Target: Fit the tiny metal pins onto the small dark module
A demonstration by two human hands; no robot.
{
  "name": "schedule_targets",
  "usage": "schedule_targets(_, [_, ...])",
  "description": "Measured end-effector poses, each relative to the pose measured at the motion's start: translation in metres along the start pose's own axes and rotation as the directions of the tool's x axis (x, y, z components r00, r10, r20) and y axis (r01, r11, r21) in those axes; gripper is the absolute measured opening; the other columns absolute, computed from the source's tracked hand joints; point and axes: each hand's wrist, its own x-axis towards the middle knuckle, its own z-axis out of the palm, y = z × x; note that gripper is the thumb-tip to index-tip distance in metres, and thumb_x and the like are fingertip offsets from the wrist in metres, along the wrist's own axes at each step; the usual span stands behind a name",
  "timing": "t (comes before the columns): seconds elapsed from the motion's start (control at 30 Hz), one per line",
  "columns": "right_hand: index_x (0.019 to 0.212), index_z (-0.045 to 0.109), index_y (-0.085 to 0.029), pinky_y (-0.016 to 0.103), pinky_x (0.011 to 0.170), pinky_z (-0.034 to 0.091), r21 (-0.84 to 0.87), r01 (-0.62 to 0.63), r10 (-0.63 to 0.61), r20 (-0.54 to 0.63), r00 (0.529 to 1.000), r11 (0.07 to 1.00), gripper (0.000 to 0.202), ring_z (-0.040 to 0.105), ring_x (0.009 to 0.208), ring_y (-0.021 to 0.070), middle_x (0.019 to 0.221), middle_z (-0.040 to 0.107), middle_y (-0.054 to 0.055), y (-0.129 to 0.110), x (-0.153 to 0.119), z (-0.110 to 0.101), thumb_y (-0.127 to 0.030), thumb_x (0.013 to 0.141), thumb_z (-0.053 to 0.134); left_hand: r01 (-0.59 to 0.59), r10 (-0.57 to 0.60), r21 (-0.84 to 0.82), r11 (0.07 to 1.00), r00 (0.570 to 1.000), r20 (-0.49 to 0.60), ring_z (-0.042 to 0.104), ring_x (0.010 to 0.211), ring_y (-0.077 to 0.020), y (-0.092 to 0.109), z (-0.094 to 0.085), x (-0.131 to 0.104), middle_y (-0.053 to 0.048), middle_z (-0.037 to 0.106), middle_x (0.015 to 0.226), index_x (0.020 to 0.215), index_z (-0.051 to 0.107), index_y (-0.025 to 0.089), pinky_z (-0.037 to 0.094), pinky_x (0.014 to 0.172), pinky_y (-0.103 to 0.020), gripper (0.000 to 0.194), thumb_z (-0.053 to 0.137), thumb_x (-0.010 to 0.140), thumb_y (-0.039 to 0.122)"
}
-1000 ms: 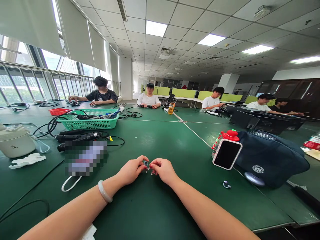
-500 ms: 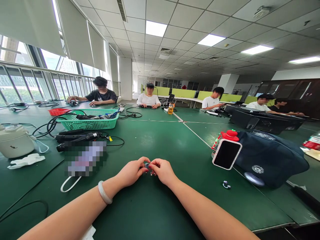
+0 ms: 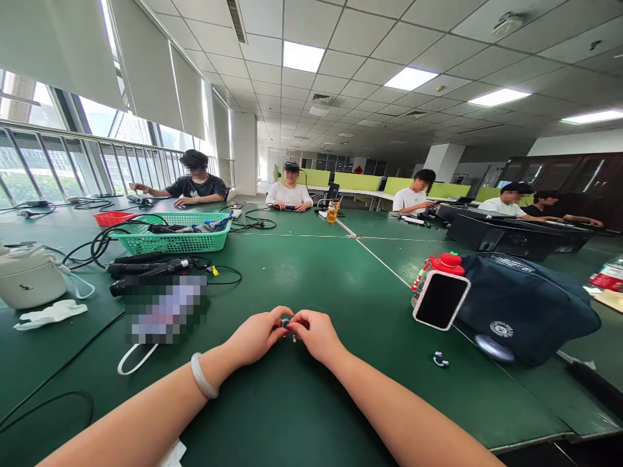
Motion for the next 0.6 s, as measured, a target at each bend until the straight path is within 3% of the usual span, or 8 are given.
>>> schedule_targets(0.37, [0.076, 0.063, -0.019, 0.022, 0.063, 0.041, -0.167, 0.118, -0.122, -0.017, 0.992, 0.979, 0.012, 0.056, 0.067, 0.0126, 0.074, 0.064, 0.0, -0.0014, -0.0008, -0.0007, -0.024, 0.08, 0.052, -0.013, 0.013, -0.048, 0.999, 1.0, 0.015, 0.058, 0.071, -0.016, 0.0016, -0.0001, -0.0015, 0.002, 0.064, 0.078, 0.115, 0.041, 0.026, 0.04, 0.067, -0.025, 0.032, 0.038, 0.083, 0.028])
schedule_targets(0.6, [0.076, 0.061, -0.02, 0.023, 0.066, 0.041, -0.235, 0.207, -0.201, 0.05, 0.978, 0.95, 0.013, 0.055, 0.07, 0.0134, 0.072, 0.062, 0.0, -0.0083, -0.0033, -0.0033, -0.021, 0.083, 0.049, -0.039, 0.043, -0.136, 0.99, 0.999, 0.025, 0.056, 0.065, -0.0144, 0.004, -0.0034, -0.0034, 0.003, 0.064, 0.073, 0.117, 0.038, 0.025, 0.039, 0.065, -0.023, 0.035, 0.039, 0.083, 0.028])
